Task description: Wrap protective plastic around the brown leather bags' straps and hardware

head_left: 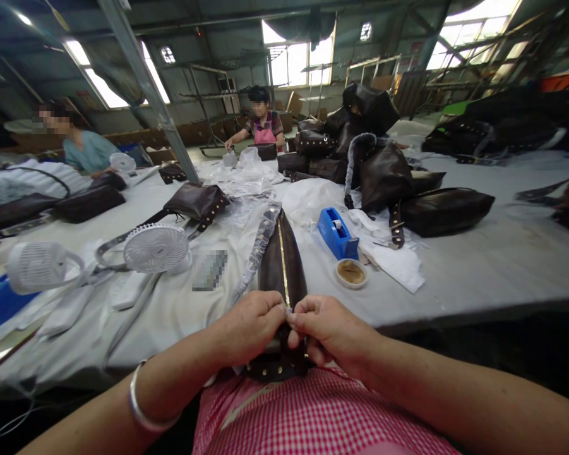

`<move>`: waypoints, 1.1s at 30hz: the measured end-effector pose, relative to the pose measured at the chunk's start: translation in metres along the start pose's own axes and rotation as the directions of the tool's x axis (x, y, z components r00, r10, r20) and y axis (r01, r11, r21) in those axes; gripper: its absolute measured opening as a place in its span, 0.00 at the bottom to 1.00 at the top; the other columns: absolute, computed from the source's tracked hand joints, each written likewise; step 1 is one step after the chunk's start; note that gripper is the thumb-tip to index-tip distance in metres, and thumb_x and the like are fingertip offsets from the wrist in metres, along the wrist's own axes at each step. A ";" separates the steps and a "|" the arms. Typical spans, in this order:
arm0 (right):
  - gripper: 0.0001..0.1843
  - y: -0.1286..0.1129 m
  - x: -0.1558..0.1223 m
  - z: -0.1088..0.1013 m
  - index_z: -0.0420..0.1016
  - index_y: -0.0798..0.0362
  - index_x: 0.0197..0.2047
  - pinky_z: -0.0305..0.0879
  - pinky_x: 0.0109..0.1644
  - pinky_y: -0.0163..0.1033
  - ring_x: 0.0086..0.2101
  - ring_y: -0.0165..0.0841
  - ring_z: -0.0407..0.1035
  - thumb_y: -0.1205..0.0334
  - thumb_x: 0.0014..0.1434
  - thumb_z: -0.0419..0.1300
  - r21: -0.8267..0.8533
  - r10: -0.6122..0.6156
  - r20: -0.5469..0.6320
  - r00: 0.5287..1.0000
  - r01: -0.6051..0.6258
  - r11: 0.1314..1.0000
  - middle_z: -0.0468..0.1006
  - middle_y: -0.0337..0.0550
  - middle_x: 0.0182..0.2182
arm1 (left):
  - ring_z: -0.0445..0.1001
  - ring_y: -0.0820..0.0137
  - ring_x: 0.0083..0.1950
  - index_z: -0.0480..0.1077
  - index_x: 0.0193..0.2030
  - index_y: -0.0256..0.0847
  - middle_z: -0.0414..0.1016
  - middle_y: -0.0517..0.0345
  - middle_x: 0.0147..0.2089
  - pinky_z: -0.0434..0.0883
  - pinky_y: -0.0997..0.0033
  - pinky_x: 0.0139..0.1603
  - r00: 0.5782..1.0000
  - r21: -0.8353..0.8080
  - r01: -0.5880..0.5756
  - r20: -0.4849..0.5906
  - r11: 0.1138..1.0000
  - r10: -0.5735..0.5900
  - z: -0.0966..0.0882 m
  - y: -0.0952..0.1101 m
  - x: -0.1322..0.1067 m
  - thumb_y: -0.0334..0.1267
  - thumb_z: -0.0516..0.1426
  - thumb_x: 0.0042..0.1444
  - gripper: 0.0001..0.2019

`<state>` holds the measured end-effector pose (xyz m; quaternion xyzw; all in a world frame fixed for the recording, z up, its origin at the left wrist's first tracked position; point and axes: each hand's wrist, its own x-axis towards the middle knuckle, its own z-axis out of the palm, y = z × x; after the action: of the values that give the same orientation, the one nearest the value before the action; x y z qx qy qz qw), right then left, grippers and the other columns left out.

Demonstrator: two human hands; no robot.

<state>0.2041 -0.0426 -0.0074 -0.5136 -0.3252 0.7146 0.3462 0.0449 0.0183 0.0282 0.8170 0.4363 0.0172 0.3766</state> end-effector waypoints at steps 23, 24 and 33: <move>0.10 0.010 0.022 0.003 0.68 0.53 0.24 0.47 0.30 0.41 0.24 0.32 0.61 0.66 0.57 0.55 -0.931 -0.890 0.269 0.367 0.335 -0.144 0.71 0.44 0.22 | 0.71 0.66 0.23 0.71 0.27 0.41 0.74 0.59 0.24 0.57 0.68 0.22 0.991 0.720 -0.054 -0.048 0.691 0.127 -0.006 0.031 -0.014 0.27 0.55 0.52 0.07; 0.10 0.012 0.022 0.001 0.67 0.53 0.24 0.48 0.30 0.41 0.24 0.32 0.61 0.67 0.57 0.55 -0.928 -0.894 0.269 0.359 0.344 -0.142 0.71 0.44 0.22 | 0.71 0.66 0.24 0.70 0.27 0.41 0.74 0.59 0.25 0.59 0.68 0.22 0.979 0.707 -0.091 -0.067 0.702 0.194 -0.002 0.023 -0.015 0.27 0.54 0.53 0.08; 0.08 -0.014 0.017 -0.040 0.76 0.54 0.44 0.67 0.42 0.37 0.36 0.32 0.71 0.64 0.60 0.60 -0.623 -0.573 0.353 0.740 0.643 0.445 0.79 0.42 0.37 | 0.65 0.65 0.25 0.68 0.35 0.39 0.68 0.59 0.26 0.61 0.63 0.24 0.694 0.782 -0.260 -0.256 0.566 0.672 0.040 -0.029 -0.034 0.30 0.51 0.64 0.08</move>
<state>0.2410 -0.0164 -0.0150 -0.4212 -0.7514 0.3802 0.3369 0.0174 -0.0207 -0.0086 0.9441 0.2508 0.1809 -0.1142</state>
